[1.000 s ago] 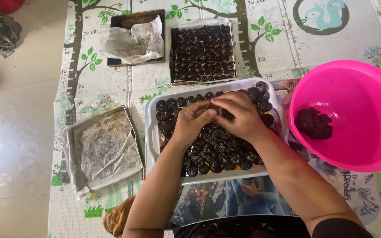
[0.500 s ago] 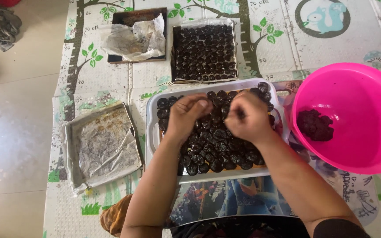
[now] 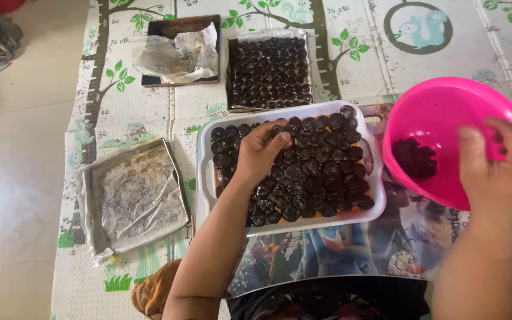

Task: Rolling small balls of cake mixture by hand and arranging them in a tray.

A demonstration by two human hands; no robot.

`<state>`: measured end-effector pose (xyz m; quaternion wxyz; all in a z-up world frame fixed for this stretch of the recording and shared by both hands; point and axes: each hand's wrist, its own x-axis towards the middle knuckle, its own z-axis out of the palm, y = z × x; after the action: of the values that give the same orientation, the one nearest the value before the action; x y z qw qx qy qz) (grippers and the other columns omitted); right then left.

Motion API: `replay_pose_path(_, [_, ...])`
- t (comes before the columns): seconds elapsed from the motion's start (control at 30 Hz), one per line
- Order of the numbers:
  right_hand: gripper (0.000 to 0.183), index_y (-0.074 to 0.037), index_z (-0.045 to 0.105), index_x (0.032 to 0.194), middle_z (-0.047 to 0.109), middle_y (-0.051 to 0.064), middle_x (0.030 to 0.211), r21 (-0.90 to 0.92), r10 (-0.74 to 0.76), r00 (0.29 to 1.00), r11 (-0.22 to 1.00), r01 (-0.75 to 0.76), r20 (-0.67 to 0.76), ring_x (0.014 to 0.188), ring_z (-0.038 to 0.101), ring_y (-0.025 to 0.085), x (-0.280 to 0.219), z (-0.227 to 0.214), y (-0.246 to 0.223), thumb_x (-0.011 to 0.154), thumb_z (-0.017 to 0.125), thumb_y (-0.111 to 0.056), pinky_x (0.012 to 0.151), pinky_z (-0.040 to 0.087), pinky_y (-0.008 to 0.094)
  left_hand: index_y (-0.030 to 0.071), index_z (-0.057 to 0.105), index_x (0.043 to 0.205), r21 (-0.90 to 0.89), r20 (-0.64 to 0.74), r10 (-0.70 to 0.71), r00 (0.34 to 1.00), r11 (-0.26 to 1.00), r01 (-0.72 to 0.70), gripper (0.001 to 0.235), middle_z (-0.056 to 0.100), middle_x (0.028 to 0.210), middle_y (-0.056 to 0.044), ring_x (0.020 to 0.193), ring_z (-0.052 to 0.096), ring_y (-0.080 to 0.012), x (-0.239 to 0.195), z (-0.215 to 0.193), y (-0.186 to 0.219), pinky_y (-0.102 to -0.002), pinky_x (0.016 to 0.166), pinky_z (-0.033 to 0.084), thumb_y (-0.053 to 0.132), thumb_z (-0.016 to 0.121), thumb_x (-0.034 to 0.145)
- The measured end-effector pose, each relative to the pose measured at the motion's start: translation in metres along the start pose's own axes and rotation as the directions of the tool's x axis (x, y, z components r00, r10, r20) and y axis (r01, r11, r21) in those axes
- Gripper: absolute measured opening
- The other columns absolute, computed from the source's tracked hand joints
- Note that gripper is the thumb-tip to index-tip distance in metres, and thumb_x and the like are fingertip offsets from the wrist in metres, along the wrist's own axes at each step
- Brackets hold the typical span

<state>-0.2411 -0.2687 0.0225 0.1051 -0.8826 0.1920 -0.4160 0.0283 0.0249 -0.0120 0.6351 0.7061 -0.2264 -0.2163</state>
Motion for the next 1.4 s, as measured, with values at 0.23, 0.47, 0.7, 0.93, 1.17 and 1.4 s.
replay_pose_path(0.23, [0.012, 0.004, 0.08, 0.11, 0.074, 0.019, 0.097, -0.015, -0.342, 0.938, 0.94, 0.342, -0.055, 0.086, 0.067, 0.036, 0.007, 0.015, -0.092, 0.107, 0.079, -0.007, 0.079, 0.054, 0.046, 0.006, 0.065, 0.131, -0.082, 0.09, 0.003, 0.996, 0.997, 0.005, 0.044, 0.077, 0.104, -0.008, 0.096, 0.075, -0.0162, -0.002, 0.007, -0.002, -0.03, 0.089, 0.064, 0.024, 0.073, 0.091])
replay_pose_path(0.47, [0.033, -0.013, 0.076, 0.123, 0.074, 0.006, 0.098, 0.458, -0.236, 0.967, 0.873, 0.167, 0.097, 0.08, 0.072, 0.024, 0.02, 0.145, -0.149, 0.092, 0.077, -0.024, 0.065, 0.058, 0.035, -0.01, 0.061, 0.131, -0.623, 0.008, 0.054, 0.998, 0.781, -0.038, 0.037, 0.064, 0.131, -0.029, 0.109, 0.07, -0.0342, -0.002, 0.02, -0.02, -0.048, 0.091, 0.062, 0.01, 0.068, 0.1])
replay_pose_path(0.7, [0.046, -0.002, 0.069, 0.131, 0.065, 0.019, 0.121, 0.539, -0.214, 0.967, 0.835, 0.109, 0.136, 0.1, 0.07, 0.038, 0.0, 0.183, -0.156, 0.088, 0.08, -0.012, 0.076, 0.061, 0.047, -0.005, 0.067, 0.128, -0.248, -0.076, 0.141, 0.987, 0.956, -0.156, 0.032, 0.068, 0.129, -0.024, 0.121, 0.064, -0.0314, -0.002, 0.013, -0.011, -0.046, 0.095, 0.059, 0.012, 0.066, 0.101])
replay_pose_path(0.93, [0.061, -0.002, 0.06, 0.145, 0.057, 0.019, 0.131, 0.712, -0.188, 0.977, 0.7, 0.058, 0.105, 0.12, 0.061, 0.038, -0.002, 0.187, -0.154, 0.088, 0.08, -0.007, 0.1, 0.051, 0.047, -0.005, 0.066, 0.131, -0.275, -0.061, 0.151, 0.987, 0.948, -0.163, 0.034, 0.069, 0.125, -0.025, 0.122, 0.063, -0.0289, -0.004, 0.016, -0.006, -0.046, 0.103, 0.054, 0.014, 0.063, 0.103])
replay_pose_path(1.17, [0.036, 0.001, 0.073, 0.124, 0.066, 0.016, 0.11, 0.727, -0.068, 0.995, 0.686, -0.006, 0.073, 0.083, 0.07, 0.027, -0.004, 0.191, -0.146, 0.089, 0.08, -0.004, 0.076, 0.058, 0.044, -0.006, 0.068, 0.125, -0.362, -0.056, 0.184, 0.981, 0.912, -0.192, 0.032, 0.068, 0.124, -0.027, 0.119, 0.065, -0.0321, 0.006, 0.015, -0.022, -0.045, 0.098, 0.055, 0.015, 0.067, 0.102])
replay_pose_path(1.4, [0.025, -0.003, 0.081, 0.11, 0.073, 0.009, 0.091, 0.792, -0.137, 0.986, 0.61, 0.013, 0.09, 0.073, 0.072, 0.022, 0.005, 0.181, -0.148, 0.085, 0.08, 0.001, 0.07, 0.058, 0.036, -0.003, 0.066, 0.131, -0.379, -0.017, 0.108, 0.994, 0.919, -0.106, 0.036, 0.067, 0.121, -0.018, 0.105, 0.065, -0.0193, 0.001, 0.011, -0.017, -0.035, 0.087, 0.061, 0.019, 0.066, 0.102])
